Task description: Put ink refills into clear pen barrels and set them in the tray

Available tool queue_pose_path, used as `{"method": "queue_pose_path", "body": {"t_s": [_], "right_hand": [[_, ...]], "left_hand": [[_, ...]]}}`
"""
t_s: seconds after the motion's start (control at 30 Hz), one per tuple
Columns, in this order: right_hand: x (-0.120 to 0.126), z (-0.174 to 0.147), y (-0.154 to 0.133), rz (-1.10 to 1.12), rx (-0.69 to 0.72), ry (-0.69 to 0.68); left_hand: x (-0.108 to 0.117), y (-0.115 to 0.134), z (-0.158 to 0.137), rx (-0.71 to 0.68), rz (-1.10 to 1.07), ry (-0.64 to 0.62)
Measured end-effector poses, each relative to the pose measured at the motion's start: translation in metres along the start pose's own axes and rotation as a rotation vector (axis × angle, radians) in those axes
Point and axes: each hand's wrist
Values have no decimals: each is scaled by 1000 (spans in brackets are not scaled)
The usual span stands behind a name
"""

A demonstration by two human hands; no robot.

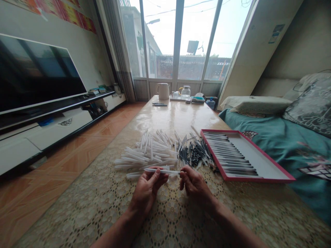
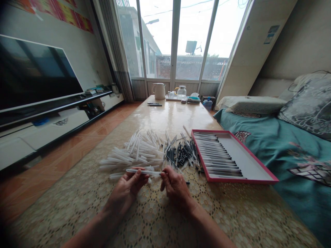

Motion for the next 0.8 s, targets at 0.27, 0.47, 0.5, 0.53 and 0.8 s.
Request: {"method": "queue_pose_path", "body": {"t_s": [0.27,0.47,0.5,0.53,0.8], "right_hand": [[-1,1,4,2,-6,-20],[-1,-1,1,32,-7,-17],[-1,-1,1,25,-9,-19],[-1,-1,1,15,-12,-18],[2,-3,-5,-109,178,39]], "left_hand": [[1,-1,0,-13,-3,7],[-1,1,0,-3,-4,-16],[-1,1,0,-3,-2,-18],[-2,1,-1,-2,1,-18],[-4,1,-7,-174,281,-218]]}}
Point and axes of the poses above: each hand's wrist, its own z-axis towards the middle knuckle, its own x-axis out of the back of the hand, y = z × x, and after that the axes turned 14 degrees about -x, right-handed
